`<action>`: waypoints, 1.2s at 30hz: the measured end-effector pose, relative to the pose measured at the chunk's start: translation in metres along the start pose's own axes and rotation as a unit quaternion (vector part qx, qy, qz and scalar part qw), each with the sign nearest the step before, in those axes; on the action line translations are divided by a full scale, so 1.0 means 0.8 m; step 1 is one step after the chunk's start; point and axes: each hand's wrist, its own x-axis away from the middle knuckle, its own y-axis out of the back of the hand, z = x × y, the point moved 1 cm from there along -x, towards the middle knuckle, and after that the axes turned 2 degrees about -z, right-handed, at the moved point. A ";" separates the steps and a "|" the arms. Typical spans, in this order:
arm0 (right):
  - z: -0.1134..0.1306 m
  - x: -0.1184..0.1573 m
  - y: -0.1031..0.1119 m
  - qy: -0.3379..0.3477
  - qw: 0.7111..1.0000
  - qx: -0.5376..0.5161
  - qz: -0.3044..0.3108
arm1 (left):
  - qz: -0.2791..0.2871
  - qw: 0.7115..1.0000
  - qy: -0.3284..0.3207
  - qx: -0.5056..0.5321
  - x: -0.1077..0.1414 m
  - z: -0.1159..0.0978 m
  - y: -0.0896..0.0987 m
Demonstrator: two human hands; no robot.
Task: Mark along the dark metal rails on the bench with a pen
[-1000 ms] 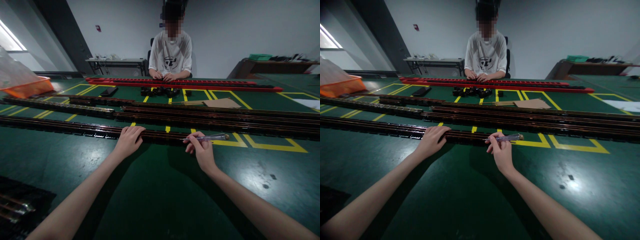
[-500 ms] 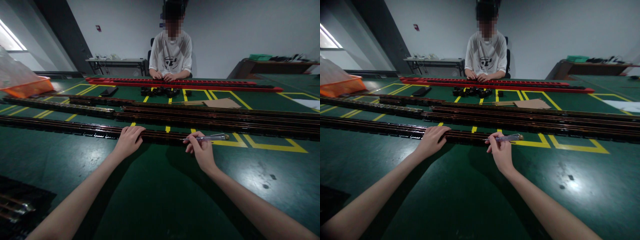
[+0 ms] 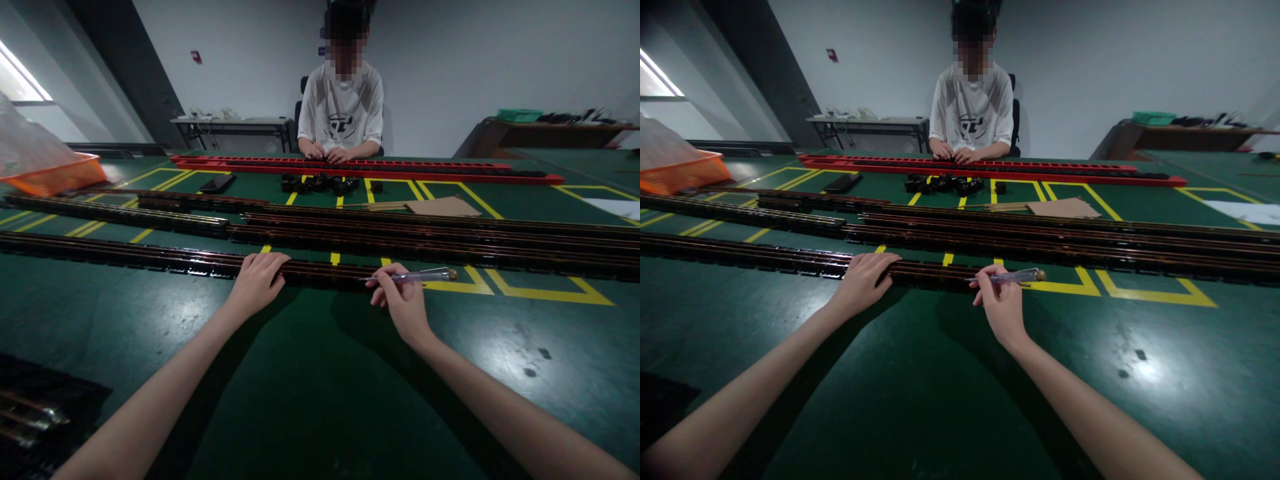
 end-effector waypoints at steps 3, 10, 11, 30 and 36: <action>0.001 0.000 0.001 0.002 1.000 0.001 0.002 | 0.003 1.000 -0.001 -0.003 0.000 0.000 0.001; 0.001 0.000 0.002 0.011 1.000 0.013 0.009 | 0.000 1.000 0.002 0.002 -0.001 -0.001 0.002; 0.000 0.000 0.002 0.012 1.000 0.014 0.012 | 0.000 1.000 0.003 0.003 -0.001 -0.001 0.002; 0.002 0.000 0.001 -0.013 1.000 -0.008 -0.001 | 0.003 1.000 -0.001 -0.002 0.000 -0.001 0.001; 0.001 -0.004 0.010 -0.016 0.999 -0.010 0.045 | -0.009 1.000 0.001 0.000 0.000 -0.001 0.000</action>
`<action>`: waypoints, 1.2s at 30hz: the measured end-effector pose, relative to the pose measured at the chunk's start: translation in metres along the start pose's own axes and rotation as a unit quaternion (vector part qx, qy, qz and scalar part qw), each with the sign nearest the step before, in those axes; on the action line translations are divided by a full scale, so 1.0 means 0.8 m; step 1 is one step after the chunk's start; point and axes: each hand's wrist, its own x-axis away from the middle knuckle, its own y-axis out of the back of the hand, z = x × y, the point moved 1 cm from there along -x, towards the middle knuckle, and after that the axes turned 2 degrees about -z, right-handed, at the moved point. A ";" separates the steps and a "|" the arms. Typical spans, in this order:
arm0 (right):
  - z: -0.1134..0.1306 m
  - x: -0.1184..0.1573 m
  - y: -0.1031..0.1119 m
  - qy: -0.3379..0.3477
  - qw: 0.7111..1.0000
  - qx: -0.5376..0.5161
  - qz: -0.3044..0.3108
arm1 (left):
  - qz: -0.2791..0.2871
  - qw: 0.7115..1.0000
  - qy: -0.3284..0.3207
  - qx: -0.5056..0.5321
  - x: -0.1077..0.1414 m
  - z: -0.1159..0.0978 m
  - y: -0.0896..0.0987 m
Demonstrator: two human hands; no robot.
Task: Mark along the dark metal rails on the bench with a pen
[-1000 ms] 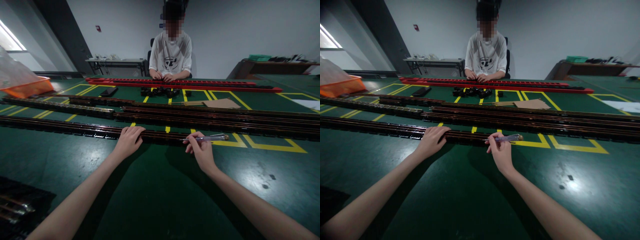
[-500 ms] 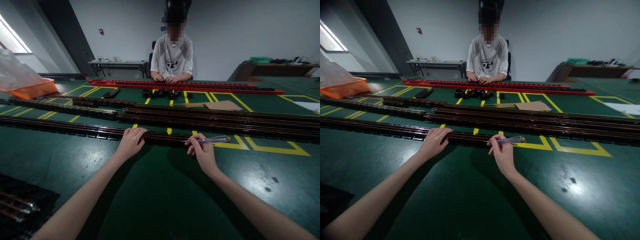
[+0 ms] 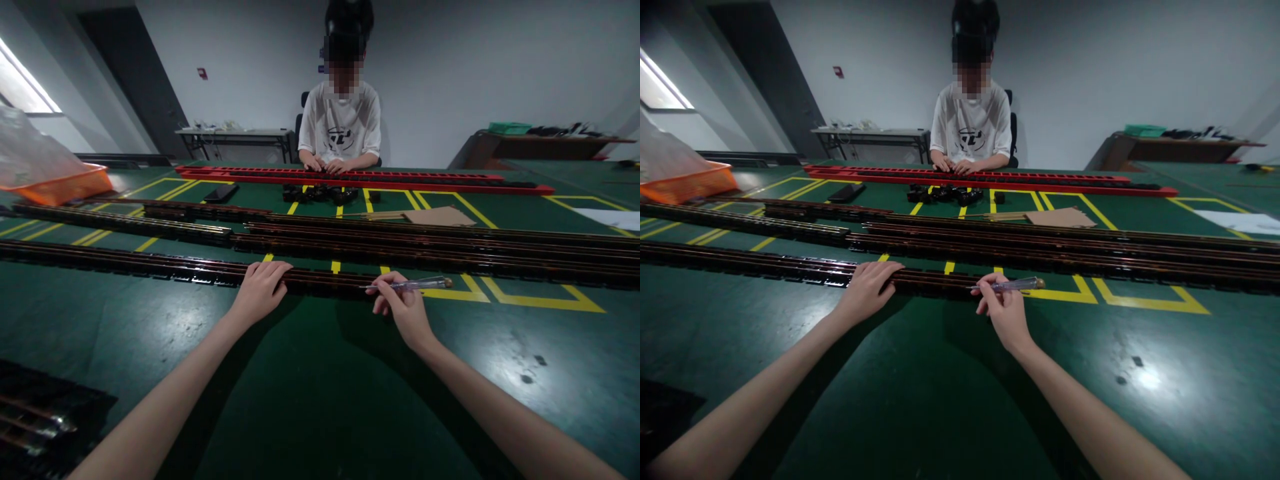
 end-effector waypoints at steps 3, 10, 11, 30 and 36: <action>0.001 0.000 0.004 0.000 1.000 0.000 0.009 | 0.005 1.000 -0.002 0.004 0.000 0.000 0.000; 0.003 0.002 0.006 0.006 0.999 -0.020 -0.031 | 0.001 1.000 -0.001 0.011 0.000 0.000 0.000; 0.003 0.002 0.006 0.005 0.999 -0.025 -0.041 | -0.001 1.000 -0.001 0.012 0.000 0.000 0.000; -0.005 0.004 0.011 -0.015 0.988 -0.089 -0.125 | 0.004 1.000 0.000 0.006 0.000 0.000 0.000; -0.002 0.006 0.010 -0.006 0.985 -0.100 -0.142 | 0.000 1.000 -0.006 0.000 0.000 0.001 0.000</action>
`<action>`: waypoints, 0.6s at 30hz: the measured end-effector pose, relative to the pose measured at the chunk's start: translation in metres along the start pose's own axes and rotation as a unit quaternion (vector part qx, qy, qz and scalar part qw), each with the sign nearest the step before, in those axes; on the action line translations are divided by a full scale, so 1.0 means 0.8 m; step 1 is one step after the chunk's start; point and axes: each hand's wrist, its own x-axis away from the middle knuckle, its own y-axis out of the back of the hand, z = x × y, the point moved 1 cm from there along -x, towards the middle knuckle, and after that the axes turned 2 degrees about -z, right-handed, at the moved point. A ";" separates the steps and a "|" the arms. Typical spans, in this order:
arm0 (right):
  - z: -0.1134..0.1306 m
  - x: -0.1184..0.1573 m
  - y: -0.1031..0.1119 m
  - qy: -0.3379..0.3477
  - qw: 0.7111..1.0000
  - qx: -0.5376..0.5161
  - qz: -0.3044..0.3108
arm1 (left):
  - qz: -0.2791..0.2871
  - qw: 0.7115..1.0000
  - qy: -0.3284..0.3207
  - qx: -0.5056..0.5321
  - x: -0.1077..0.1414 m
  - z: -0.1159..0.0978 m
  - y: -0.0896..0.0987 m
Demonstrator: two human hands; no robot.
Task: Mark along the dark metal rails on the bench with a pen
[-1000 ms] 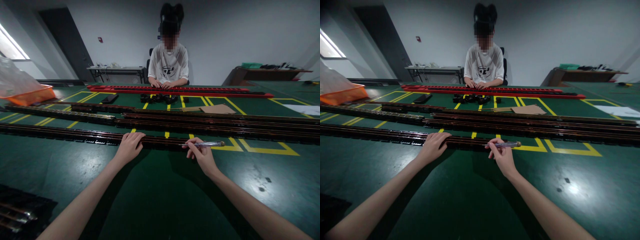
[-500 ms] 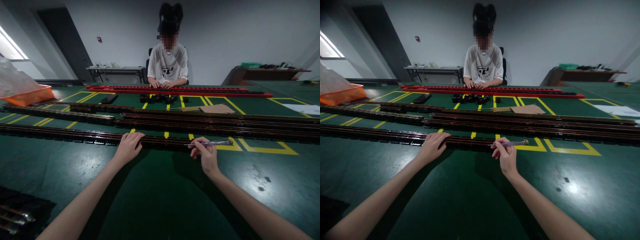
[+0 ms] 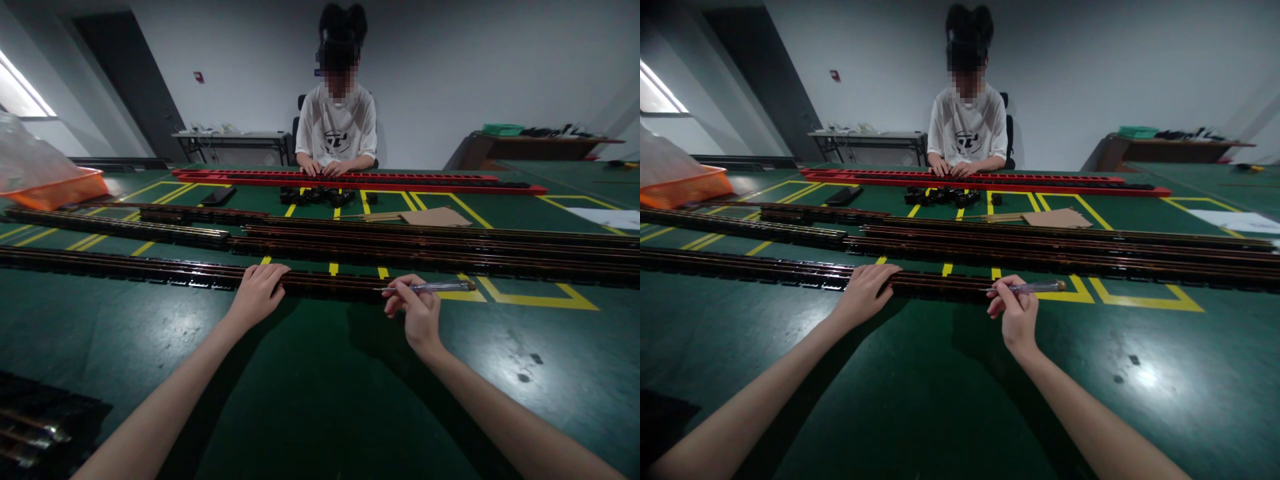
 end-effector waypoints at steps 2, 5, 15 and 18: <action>0.000 0.000 0.000 0.003 1.000 -0.005 -0.008 | -0.002 1.000 -0.002 -0.002 0.000 0.000 0.000; 0.000 -0.001 -0.001 0.013 0.999 -0.018 -0.027 | -0.005 1.000 -0.005 -0.005 0.000 0.000 0.000; 0.003 -0.001 0.000 0.023 0.999 -0.013 -0.047 | -0.007 1.000 -0.001 -0.002 0.001 0.002 -0.002; 0.001 -0.001 0.000 0.025 0.998 -0.014 -0.052 | -0.010 1.000 -0.002 -0.002 0.001 0.001 -0.002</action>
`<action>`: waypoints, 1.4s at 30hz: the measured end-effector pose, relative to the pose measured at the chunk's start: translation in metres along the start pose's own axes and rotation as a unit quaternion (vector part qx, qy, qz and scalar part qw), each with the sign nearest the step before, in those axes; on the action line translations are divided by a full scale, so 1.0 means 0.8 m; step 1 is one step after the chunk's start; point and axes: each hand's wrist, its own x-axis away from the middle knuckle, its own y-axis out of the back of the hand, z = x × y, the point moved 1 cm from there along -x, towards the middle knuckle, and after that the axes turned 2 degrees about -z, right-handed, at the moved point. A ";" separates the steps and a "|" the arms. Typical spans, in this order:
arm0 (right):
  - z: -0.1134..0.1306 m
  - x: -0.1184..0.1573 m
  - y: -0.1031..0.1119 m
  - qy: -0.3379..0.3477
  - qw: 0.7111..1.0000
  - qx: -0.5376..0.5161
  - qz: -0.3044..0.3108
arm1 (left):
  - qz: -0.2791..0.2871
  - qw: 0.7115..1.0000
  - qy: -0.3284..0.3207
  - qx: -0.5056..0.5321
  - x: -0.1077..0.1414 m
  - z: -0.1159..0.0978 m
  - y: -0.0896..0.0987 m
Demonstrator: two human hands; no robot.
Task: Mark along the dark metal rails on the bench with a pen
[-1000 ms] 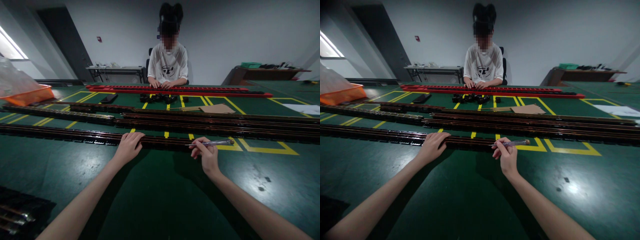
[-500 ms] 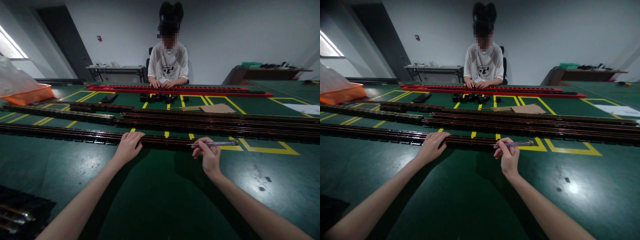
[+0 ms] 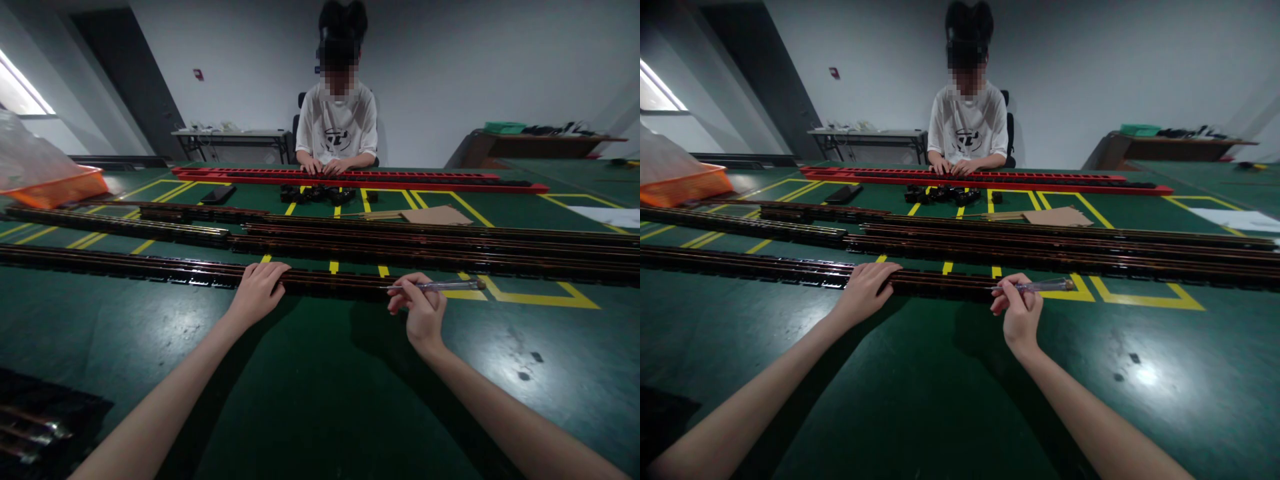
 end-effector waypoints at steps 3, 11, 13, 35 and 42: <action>-0.002 -0.001 0.001 0.004 1.000 0.011 -0.010 | 0.003 1.000 0.000 -0.001 0.000 0.000 0.000; -0.003 -0.003 0.003 0.016 0.999 0.027 0.006 | 0.008 1.000 0.002 -0.002 -0.001 -0.001 0.001; -0.003 -0.004 0.003 0.015 1.000 0.022 0.003 | 0.006 1.000 0.003 -0.002 -0.001 -0.001 0.001; 0.001 -0.005 0.004 0.034 0.999 0.009 -0.033 | 0.011 1.000 0.006 0.005 -0.001 -0.002 0.003; 0.000 -0.005 0.005 0.035 0.999 0.019 -0.030 | 0.008 1.000 0.006 0.002 -0.001 -0.002 0.001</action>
